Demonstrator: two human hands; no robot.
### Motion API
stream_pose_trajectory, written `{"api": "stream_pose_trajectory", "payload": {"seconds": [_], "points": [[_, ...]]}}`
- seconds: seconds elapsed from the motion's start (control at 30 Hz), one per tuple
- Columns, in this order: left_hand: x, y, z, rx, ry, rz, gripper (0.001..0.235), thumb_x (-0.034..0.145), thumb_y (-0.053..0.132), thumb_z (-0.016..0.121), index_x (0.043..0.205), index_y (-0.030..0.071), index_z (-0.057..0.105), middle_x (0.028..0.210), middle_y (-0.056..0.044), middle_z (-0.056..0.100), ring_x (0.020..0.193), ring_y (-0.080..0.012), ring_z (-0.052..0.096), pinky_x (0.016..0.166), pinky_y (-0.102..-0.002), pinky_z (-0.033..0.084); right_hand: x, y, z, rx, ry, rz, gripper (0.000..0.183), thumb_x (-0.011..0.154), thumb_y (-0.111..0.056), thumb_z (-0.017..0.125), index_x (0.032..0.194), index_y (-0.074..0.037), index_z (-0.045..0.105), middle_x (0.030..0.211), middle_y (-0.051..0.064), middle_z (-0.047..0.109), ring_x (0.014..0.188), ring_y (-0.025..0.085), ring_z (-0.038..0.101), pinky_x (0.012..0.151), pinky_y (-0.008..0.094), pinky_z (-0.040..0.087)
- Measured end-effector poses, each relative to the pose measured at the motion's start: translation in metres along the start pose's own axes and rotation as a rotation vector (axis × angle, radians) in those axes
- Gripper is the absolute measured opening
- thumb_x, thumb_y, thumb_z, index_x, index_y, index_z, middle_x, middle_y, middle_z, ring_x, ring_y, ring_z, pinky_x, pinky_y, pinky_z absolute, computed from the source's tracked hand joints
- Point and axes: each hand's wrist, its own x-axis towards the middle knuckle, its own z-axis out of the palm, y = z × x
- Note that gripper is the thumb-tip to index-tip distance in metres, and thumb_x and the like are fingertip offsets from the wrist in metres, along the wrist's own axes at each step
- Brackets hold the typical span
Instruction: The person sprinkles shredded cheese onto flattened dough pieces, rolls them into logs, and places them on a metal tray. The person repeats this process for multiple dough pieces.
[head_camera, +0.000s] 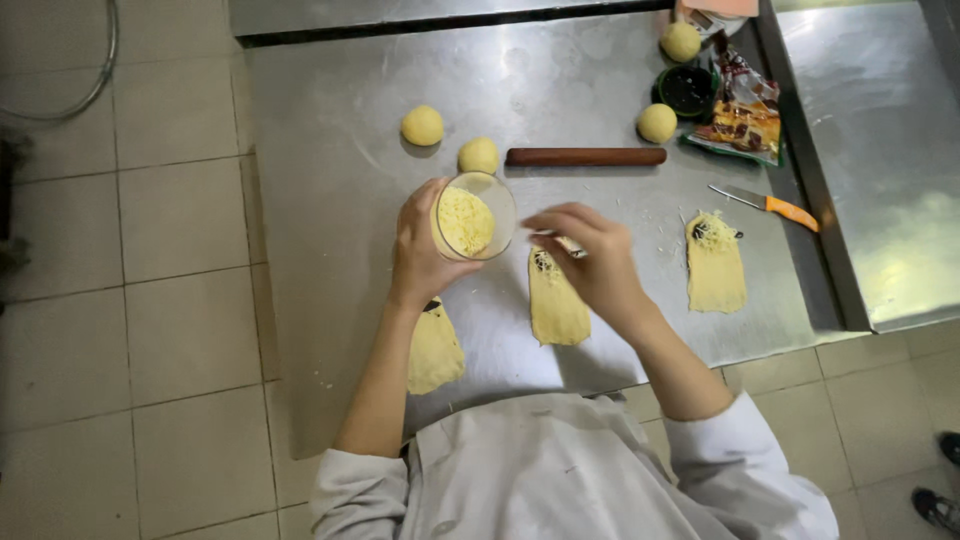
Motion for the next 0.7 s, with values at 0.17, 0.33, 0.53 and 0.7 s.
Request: {"api": "stream_pose_trajectory", "payload": {"seconds": [0.17,0.33,0.53,0.7], "points": [[-0.003,-0.014,0.009,0.15,-0.063,0.197,0.128,0.033,0.018,0.103,0.146,0.005,0.043,0.138,-0.023,0.056,0.128,-0.0445,0.055,0.113,-0.057,0.039,0.04,0.003,0.044,-0.323,-0.586,-0.144,0.037,0.078,-0.002,0.081,0.113,0.003,0.069,0.111,0.024,0.07,0.101,0.043,0.071,0.079,0.05,0.062],[-0.002,-0.016,-0.001,0.097,-0.028,0.14,0.119,0.038,0.014,0.1,0.143,0.004,0.046,0.138,-0.02,0.057,0.128,-0.0407,0.057,0.114,-0.053,0.04,0.052,0.085,0.132,-0.656,-0.696,-0.217,0.036,0.073,-0.01,0.087,0.105,-0.001,0.072,0.102,0.013,0.072,0.086,0.035,0.074,0.065,0.049,0.064],[-0.004,-0.022,-0.006,0.06,0.016,0.047,0.117,0.041,0.015,0.095,0.145,0.006,0.043,0.139,-0.02,0.056,0.127,-0.0427,0.057,0.111,-0.054,0.043,0.061,0.087,0.149,-0.874,-0.65,-0.49,0.009,0.078,-0.008,0.076,0.082,-0.015,0.072,0.082,0.002,0.07,0.072,0.024,0.074,0.055,0.037,0.06],[-0.005,-0.027,-0.006,0.052,0.043,0.012,0.119,0.038,0.018,0.096,0.146,0.008,0.044,0.139,-0.02,0.057,0.126,-0.0433,0.058,0.11,-0.054,0.044,0.07,0.089,0.153,-0.962,-0.592,-0.62,0.01,0.08,-0.013,0.072,0.079,-0.023,0.072,0.077,-0.004,0.071,0.068,0.016,0.073,0.054,0.03,0.058]]}}
